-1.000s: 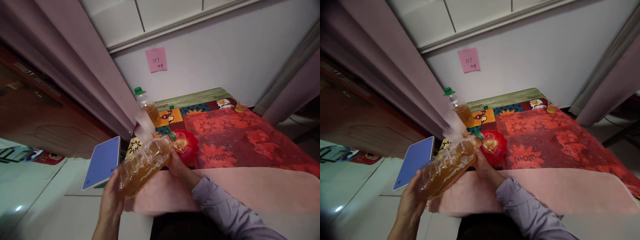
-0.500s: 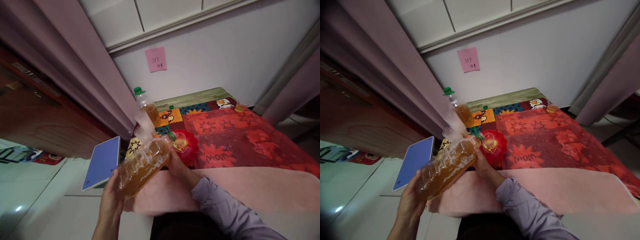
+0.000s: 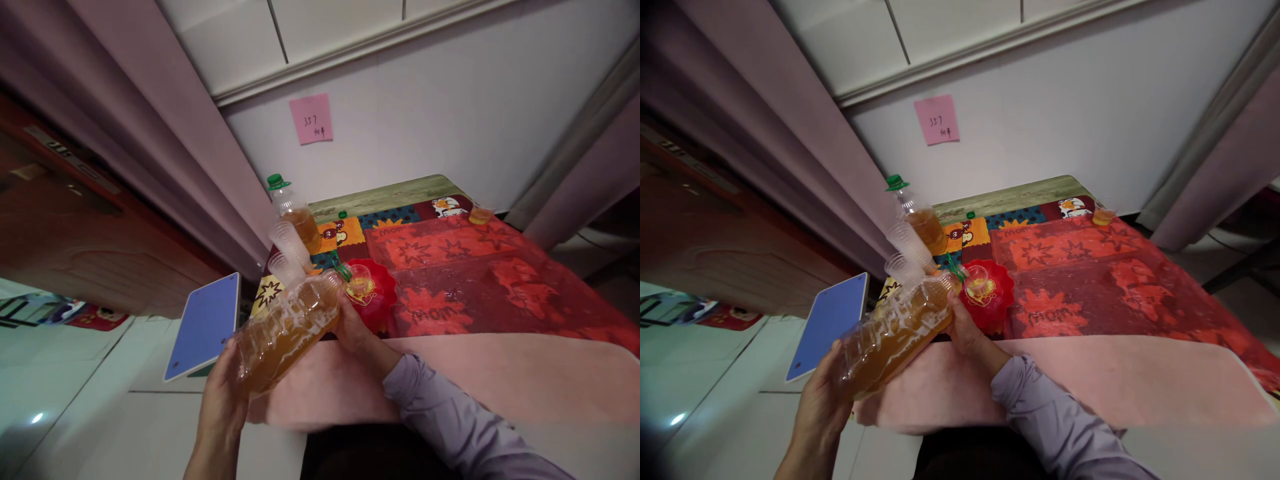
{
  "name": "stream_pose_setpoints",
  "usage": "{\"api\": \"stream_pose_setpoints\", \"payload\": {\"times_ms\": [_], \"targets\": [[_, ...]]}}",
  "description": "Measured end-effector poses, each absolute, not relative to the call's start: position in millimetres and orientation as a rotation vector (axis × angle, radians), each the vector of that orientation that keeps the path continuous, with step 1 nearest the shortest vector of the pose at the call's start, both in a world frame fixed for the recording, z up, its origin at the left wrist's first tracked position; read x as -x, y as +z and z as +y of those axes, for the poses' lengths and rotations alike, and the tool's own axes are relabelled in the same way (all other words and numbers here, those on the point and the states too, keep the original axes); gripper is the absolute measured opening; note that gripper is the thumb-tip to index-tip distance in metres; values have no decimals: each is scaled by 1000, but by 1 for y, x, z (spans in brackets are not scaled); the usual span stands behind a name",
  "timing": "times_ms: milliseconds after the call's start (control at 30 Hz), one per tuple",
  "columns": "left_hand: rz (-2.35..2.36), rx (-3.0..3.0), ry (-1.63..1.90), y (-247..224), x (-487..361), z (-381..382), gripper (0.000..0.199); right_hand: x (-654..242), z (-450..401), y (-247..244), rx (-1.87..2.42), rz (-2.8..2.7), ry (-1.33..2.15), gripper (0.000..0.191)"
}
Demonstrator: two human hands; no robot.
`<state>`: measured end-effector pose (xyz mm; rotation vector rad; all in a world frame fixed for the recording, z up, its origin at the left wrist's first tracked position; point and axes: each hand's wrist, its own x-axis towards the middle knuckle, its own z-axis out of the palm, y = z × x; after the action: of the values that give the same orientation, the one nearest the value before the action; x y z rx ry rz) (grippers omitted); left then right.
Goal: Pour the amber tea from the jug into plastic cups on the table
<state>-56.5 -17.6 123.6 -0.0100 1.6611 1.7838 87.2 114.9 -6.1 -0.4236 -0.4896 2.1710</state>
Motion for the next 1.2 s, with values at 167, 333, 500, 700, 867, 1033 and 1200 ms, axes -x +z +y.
{"api": "stream_pose_setpoints", "payload": {"times_ms": [167,333,500,700,867,1033,1200], "targets": [[1656,16,1779,125,57,-17,20,-88,116,-8,402,-501,2185,60],[1659,-2,1783,122,59,-18,27,-85,117,-13,404,-488,2183,60],[1669,12,1795,122,59,-17,22,-84,117,-14,406,-515,2174,59],[1666,3,1775,121,60,-17,22,-85,116,-11,402,-521,2174,63],[1675,2,1773,119,62,-18,26,-83,116,-13,426,-525,2165,63],[1675,17,1785,119,61,-17,20,-84,116,-10,433,-527,2154,62],[1661,11,1794,119,60,-18,20,-86,116,-10,446,-523,2163,61]]}}
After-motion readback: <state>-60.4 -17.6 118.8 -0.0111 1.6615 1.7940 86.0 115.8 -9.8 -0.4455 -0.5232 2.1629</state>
